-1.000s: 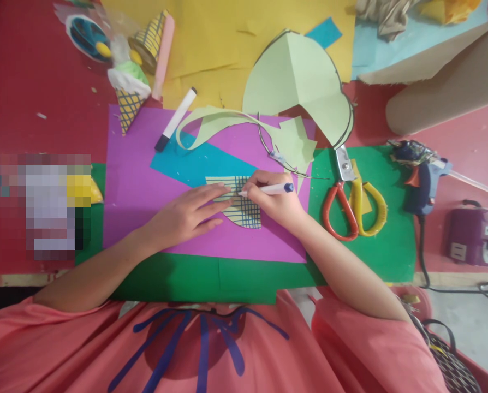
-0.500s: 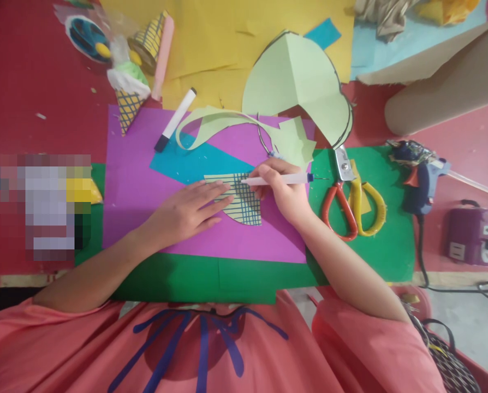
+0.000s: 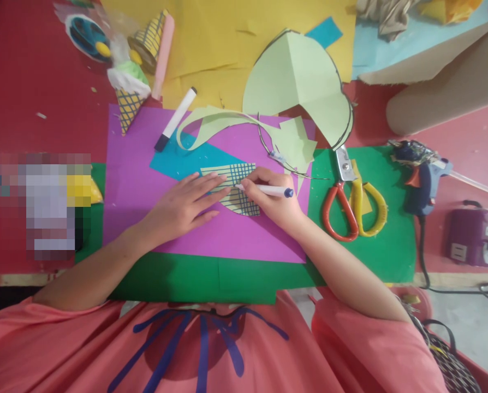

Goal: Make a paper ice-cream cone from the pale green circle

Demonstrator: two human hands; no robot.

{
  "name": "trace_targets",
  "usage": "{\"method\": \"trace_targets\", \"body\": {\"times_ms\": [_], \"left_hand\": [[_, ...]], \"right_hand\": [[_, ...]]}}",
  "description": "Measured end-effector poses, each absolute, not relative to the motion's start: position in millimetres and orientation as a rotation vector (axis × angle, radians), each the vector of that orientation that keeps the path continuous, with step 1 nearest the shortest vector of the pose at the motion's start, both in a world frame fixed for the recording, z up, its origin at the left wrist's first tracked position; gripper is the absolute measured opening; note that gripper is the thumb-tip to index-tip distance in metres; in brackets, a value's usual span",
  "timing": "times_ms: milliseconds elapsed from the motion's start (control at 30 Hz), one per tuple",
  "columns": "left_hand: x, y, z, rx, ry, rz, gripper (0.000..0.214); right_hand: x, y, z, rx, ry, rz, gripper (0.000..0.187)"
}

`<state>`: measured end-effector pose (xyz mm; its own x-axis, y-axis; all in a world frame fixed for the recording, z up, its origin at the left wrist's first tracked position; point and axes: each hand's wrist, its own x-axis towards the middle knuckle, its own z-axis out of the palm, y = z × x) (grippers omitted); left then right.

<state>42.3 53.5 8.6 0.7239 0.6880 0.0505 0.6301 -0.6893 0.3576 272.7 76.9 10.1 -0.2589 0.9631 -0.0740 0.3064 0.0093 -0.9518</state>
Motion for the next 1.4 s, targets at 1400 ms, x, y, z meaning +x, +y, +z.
{"method": "trace_targets", "body": {"times_ms": [1400], "left_hand": [[42.3, 54.4, 9.4, 2.633, 1.024, 0.236, 0.042]], "right_hand": [[274.5, 79.3, 16.5, -1.233, -1.863, 1.335, 0.025]]}}
